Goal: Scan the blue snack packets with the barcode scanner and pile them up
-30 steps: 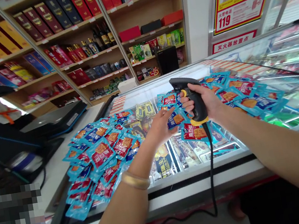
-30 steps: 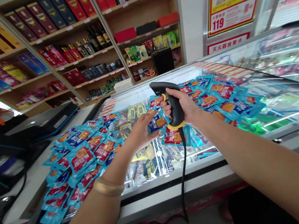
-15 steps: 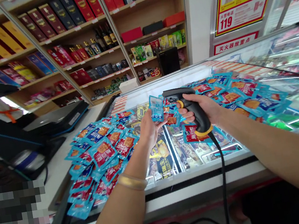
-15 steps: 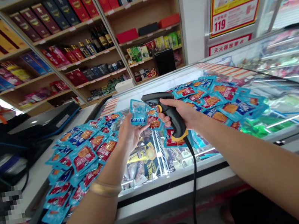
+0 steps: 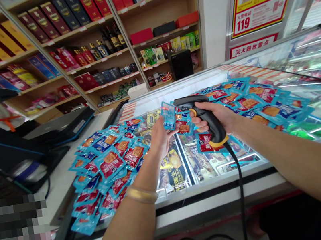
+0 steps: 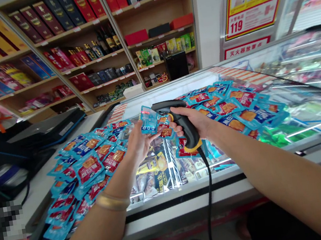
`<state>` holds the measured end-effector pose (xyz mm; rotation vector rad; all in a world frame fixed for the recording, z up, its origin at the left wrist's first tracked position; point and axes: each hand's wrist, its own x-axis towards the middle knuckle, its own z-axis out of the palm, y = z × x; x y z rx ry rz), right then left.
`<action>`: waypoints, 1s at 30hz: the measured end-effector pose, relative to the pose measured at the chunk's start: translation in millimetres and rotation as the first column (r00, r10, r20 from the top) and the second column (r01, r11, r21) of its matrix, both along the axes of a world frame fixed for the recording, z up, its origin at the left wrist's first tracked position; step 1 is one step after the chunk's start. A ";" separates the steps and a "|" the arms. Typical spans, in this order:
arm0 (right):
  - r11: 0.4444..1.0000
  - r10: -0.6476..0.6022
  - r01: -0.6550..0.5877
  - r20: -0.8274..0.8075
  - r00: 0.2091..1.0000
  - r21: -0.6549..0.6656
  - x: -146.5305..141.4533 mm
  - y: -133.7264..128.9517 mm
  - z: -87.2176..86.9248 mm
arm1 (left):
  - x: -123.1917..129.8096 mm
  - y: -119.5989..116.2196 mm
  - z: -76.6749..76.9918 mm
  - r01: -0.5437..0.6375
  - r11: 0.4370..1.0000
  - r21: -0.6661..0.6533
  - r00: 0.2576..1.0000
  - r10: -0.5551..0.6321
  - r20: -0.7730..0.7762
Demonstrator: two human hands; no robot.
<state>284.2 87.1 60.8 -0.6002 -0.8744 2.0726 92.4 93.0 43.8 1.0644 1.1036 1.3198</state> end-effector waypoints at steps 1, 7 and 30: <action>1.000 -0.011 0.011 -0.005 1.000 -0.004 -0.3 -0.4 0.1 | 0.1 0.4 -0.9 0.000 1.000 0.004 1.000 0.000 -0.009; 0.995 -0.090 0.088 -0.034 0.995 -0.050 -10.4 -3.2 3.1 | -7.6 2.7 2.3 -0.040 0.980 0.193 0.951 0.097 -0.295; 0.978 0.149 -0.160 -0.085 0.985 -0.134 -145.2 -9.3 -6.7 | -165.8 -42.2 10.4 -0.258 0.937 0.235 -0.166 0.197 -0.966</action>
